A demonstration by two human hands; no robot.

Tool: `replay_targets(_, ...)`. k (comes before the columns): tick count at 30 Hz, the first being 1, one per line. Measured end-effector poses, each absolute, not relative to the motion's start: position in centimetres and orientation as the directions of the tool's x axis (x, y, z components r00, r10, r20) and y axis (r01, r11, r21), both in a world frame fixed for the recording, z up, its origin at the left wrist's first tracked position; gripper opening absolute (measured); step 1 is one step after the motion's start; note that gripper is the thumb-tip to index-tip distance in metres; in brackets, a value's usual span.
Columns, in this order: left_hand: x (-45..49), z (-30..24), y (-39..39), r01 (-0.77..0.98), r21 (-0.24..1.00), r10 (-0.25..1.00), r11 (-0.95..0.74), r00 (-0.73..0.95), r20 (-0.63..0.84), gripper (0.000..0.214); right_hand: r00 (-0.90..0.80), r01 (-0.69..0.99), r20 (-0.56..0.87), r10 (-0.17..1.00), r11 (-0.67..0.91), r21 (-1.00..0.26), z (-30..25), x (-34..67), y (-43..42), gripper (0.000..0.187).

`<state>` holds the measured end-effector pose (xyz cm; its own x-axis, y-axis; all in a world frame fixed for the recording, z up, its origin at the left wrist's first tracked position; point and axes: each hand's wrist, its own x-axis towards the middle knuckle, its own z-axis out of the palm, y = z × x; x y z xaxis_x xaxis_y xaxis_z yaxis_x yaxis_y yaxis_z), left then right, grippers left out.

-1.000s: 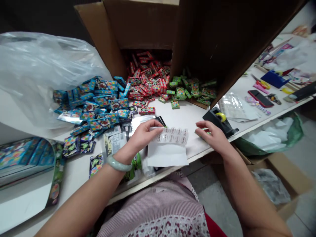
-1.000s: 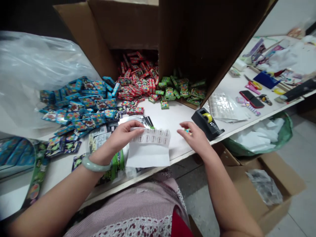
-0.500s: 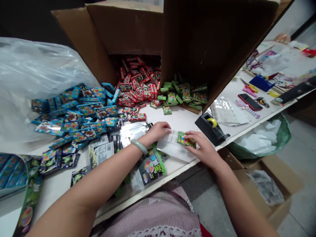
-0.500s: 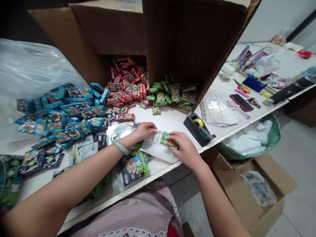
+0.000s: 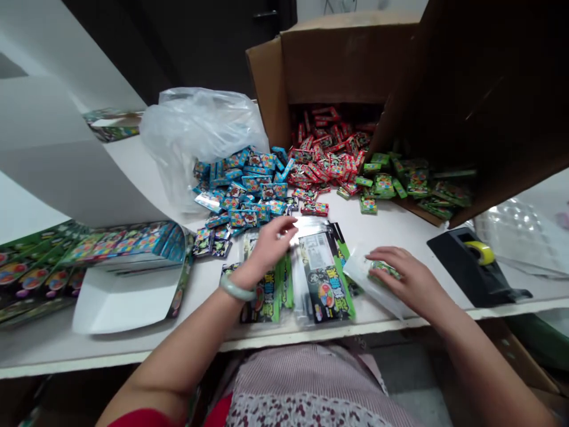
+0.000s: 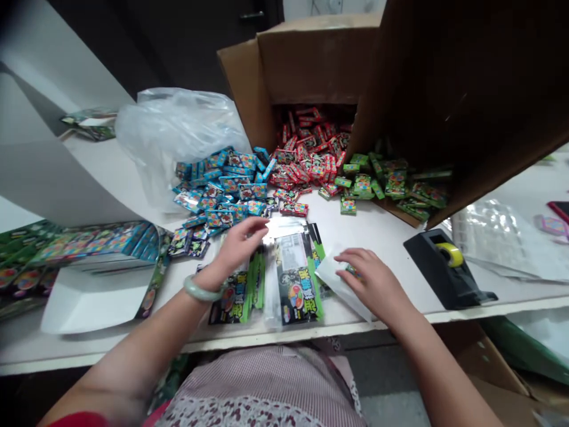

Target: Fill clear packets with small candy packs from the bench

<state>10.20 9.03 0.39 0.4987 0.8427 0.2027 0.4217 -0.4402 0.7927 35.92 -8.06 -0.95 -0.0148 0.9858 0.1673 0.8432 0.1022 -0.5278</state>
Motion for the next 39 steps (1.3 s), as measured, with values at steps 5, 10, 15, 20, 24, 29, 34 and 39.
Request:
replay_targets(5, 4.5, -1.1, 4.7, 0.555, 0.693, 0.854, -0.460, 0.489, 0.177, 0.035, -0.319, 0.841, 0.004, 0.948, 0.285, -0.461, 0.3, 29.3, 0.7, 0.070)
replay_targets(10, 6.5, -2.4, -0.2, 0.703, 0.472, 0.793, -0.532, 0.609, -0.014, 0.086, -0.375, 0.914, -0.171, 0.911, 0.333, -0.230, -0.5, 25.9, 4.5, 0.088)
replay_targets(15, 6.5, -3.0, -0.3, 0.686, 0.514, 0.786, -0.515, 0.617, -0.037, 0.075, -0.314, 0.933, -0.133, 0.940, 0.280, -0.225, -1.0, 25.3, 4.4, 0.069)
replay_targets(20, 6.2, -3.1, -0.4, 0.592, 0.693, 0.859, -0.413, 0.506, 0.079, 0.063, -0.263, 0.898, -0.124, 0.957, 0.196, -0.393, -0.5, 26.1, 5.7, 0.022)
replay_targets(24, 5.8, -1.0, 0.9, 0.377, 0.902, 0.910, -0.209, 0.412, 0.038, 0.029, -0.197, 0.758, 0.030, 0.980, 0.171, -0.629, 2.9, 27.2, 5.5, 0.021)
replay_targets(29, 3.4, 3.2, 3.2, 0.378, 0.831, 0.824, -0.409, 0.543, 0.158, 0.018, -0.385, 0.292, -0.176, 0.906, -0.061, -0.954, 6.4, 27.4, 3.0, 0.030)
replay_targets(34, 1.9, 4.8, 2.8, 0.469, 0.550, 0.661, -0.691, 0.718, 0.219, 0.031, -0.382, 0.209, -0.239, 0.893, -0.169, -0.963, 5.1, 25.9, 1.8, 0.039)
replay_targets(39, 2.5, 4.1, 1.7, 0.669, 0.388, 0.763, -0.633, 0.623, 0.171, 0.040, -0.426, 0.129, -0.177, 0.887, -0.134, -0.983, 4.5, 24.7, 2.7, 0.039)
